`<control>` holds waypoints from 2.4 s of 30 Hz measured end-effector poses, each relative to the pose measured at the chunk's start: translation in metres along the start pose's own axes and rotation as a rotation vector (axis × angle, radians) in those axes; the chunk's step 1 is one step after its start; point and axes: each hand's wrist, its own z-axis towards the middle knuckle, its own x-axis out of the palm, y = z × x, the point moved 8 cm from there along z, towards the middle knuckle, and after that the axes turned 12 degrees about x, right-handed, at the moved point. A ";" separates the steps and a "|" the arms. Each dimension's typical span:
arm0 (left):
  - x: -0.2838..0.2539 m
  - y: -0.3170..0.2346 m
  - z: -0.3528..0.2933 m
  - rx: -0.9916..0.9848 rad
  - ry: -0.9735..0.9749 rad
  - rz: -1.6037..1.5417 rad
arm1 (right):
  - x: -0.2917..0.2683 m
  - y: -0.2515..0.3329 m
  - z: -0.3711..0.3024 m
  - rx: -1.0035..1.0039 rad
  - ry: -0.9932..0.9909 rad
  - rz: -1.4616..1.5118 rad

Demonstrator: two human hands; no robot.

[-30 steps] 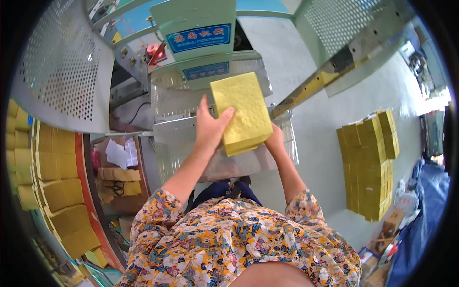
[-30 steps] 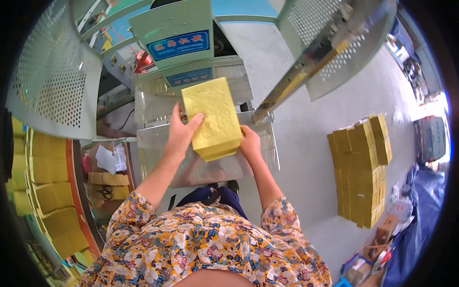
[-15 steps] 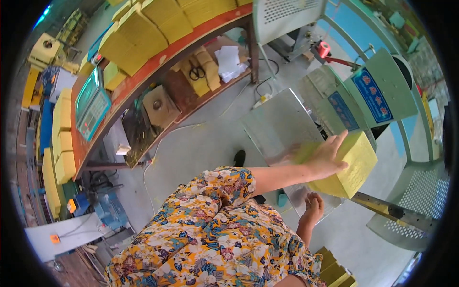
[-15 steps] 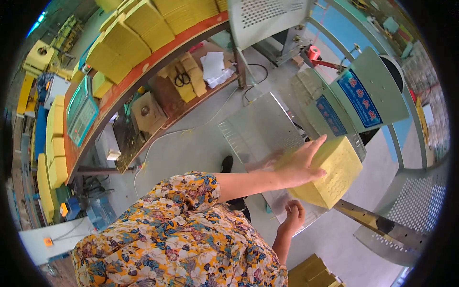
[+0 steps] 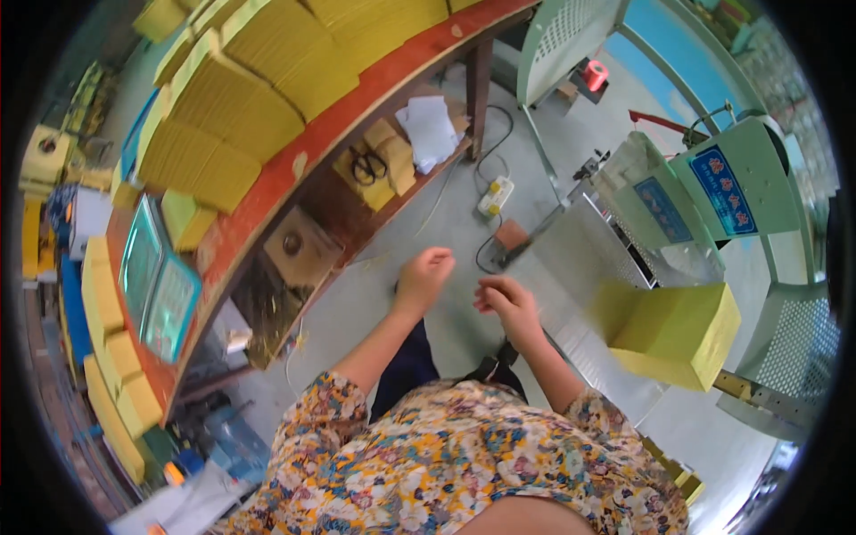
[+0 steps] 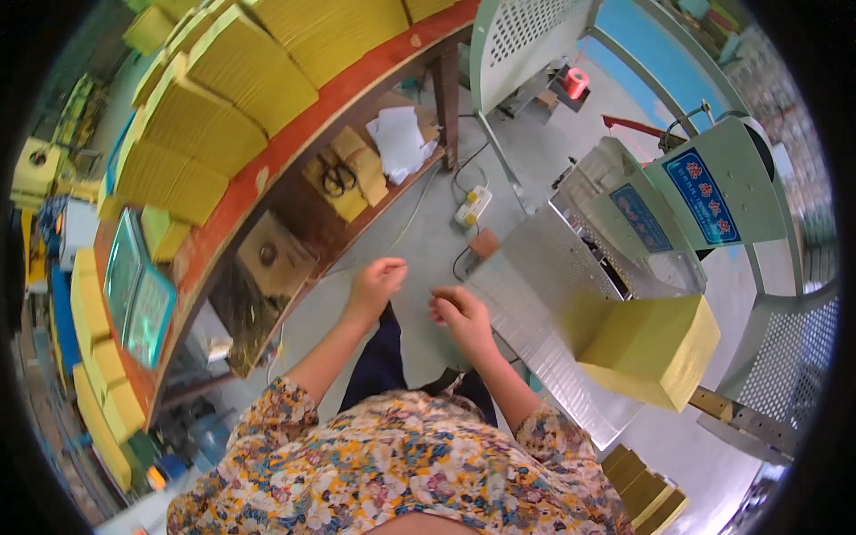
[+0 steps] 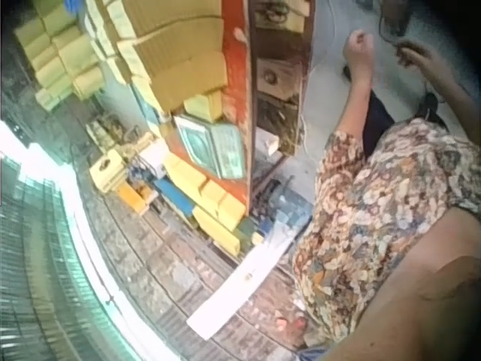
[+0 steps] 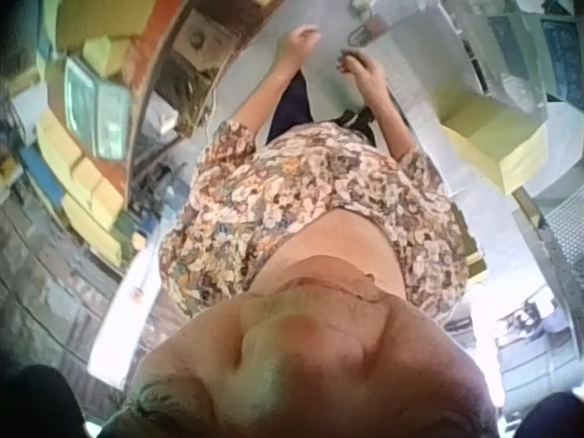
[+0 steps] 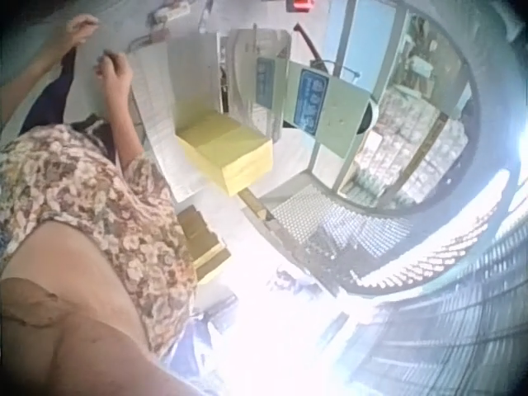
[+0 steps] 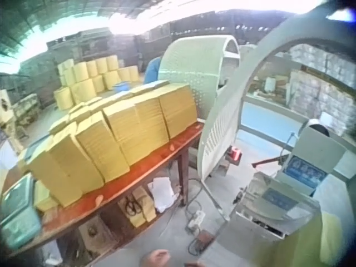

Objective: Weighing, counting, labeling, and banding stacks of yellow paper goods.

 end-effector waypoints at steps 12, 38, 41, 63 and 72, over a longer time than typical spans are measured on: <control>-0.036 0.104 0.241 -0.187 0.136 -0.169 | 0.017 0.051 0.333 -0.126 -0.708 -0.535; 0.021 0.209 0.357 -0.376 0.076 -0.245 | 0.034 0.027 0.423 0.045 -0.212 0.372; 0.008 0.224 0.360 -0.264 0.013 -0.088 | 0.043 0.028 0.427 0.076 -0.258 0.271; -0.079 0.117 0.205 -0.400 0.103 -0.993 | 0.086 -0.023 0.159 0.254 -0.292 0.301; -0.207 0.035 0.082 -0.280 -0.183 -1.325 | 0.183 0.016 0.078 0.438 0.198 0.272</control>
